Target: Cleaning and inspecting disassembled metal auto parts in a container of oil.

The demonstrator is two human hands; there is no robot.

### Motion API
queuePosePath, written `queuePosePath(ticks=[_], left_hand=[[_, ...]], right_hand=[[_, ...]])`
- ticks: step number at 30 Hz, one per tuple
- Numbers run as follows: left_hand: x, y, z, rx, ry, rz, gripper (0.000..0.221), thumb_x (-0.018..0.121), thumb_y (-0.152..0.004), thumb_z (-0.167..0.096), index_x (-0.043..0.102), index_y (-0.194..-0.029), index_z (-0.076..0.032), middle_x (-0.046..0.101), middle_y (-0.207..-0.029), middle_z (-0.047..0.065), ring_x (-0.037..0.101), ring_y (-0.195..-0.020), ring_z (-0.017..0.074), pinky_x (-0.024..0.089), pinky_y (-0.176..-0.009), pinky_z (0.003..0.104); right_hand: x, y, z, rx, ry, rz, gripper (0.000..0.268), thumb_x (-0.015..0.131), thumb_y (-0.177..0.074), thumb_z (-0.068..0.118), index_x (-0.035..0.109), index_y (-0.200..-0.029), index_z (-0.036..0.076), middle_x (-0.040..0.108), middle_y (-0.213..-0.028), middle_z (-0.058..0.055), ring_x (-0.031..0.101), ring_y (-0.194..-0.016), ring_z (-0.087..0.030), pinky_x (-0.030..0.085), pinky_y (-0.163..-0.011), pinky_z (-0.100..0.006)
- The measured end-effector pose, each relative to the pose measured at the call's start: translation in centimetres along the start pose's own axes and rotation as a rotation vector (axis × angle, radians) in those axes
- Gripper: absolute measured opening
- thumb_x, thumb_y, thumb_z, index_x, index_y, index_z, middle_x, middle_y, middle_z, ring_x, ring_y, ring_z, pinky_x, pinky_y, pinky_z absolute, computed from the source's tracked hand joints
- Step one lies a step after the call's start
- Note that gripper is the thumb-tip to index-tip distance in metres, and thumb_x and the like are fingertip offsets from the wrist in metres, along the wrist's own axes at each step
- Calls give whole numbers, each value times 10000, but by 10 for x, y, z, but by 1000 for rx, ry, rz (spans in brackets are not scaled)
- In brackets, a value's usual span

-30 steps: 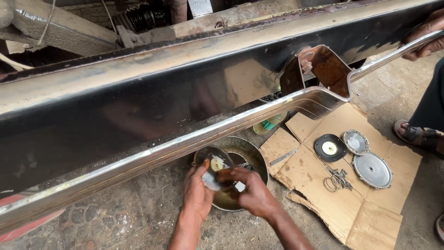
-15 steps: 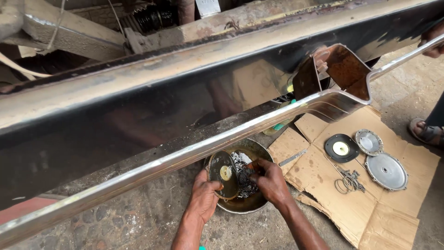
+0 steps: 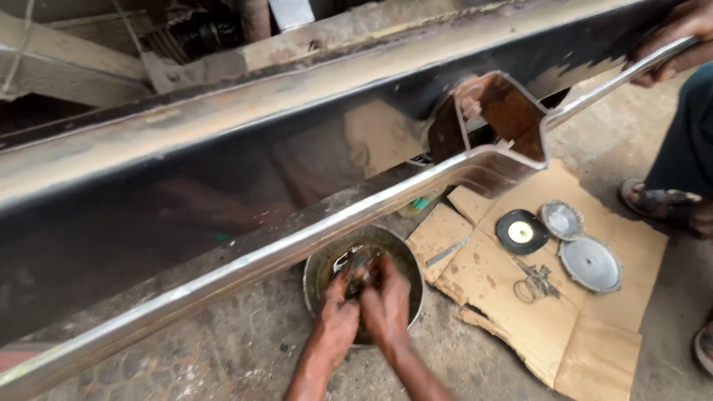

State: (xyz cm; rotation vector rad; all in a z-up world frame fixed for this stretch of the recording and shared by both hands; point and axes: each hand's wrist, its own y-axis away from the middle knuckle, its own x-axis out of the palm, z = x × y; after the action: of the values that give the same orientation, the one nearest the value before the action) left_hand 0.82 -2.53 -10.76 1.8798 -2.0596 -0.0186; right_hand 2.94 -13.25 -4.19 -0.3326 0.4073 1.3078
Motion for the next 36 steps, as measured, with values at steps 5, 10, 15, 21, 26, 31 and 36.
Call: queuePosePath(ticks=[5, 10, 15, 21, 26, 31, 36], left_hand=[[-5, 13, -15, -151, 169, -95, 642, 491, -836, 57, 448, -1470, -34, 547, -1357, 107, 543, -1208, 204, 445, -1049, 353], [2, 20, -52, -114, 327, -75, 599, 485, -731, 102, 649, -1301, 18, 709, -1050, 106, 638, -947, 199, 524, -893, 366], [-14, 10, -21, -14, 442, -218, 401, 531, -783, 88, 623, -1172, 66, 696, -977, 91, 633, -858, 167, 556, -827, 370], [-5, 19, -51, 109, 381, -140, 434, 503, -766, 94, 661, -1171, 69, 712, -997, 65, 632, -840, 138, 541, -786, 314], [3, 23, -68, 40, 318, -176, 500, 470, -731, 103, 674, -1178, 7, 723, -969, 72, 648, -819, 136, 560, -781, 304], [-4, 21, -62, -6, 175, -224, 411, 503, -788, 87, 689, -1148, 22, 709, -942, 84, 635, -790, 147, 543, -705, 321], [-8, 24, -47, -62, 49, -147, 401, 536, -820, 37, 677, -1196, 30, 668, -924, 147, 628, -799, 194, 581, -721, 346]], right_hand=[[-8, 11, 34, 80, -36, 13, 451, 555, -776, 43, 629, -1205, -76, 747, -994, -265, 724, -868, -351, 573, -803, -481], [-11, 1, 36, 142, -46, 56, 342, 557, -732, 6, 641, -1056, -66, 717, -878, -272, 649, -741, -360, 573, -650, -520], [-12, 25, 59, 281, 17, 232, 239, 556, -939, 219, 619, -1087, 42, 749, -865, -201, 731, -657, -300, 612, -607, -459], [5, 15, -13, -264, 254, -50, 375, 697, -930, 159, 636, -1162, -129, 727, -820, -246, 677, -719, -334, 544, -664, -494], [-10, 9, 34, 196, 17, 102, 237, 575, -935, 134, 687, -1069, -27, 748, -794, -198, 662, -603, -268, 546, -570, -409], [-7, 15, 25, -47, -37, 91, 206, 656, -893, 118, 711, -999, -50, 763, -779, -172, 700, -692, -222, 546, -620, -384], [-20, 0, 64, 126, -274, 52, 231, 660, -901, 166, 701, -1004, -37, 750, -857, -143, 678, -712, -209, 569, -658, -353]])
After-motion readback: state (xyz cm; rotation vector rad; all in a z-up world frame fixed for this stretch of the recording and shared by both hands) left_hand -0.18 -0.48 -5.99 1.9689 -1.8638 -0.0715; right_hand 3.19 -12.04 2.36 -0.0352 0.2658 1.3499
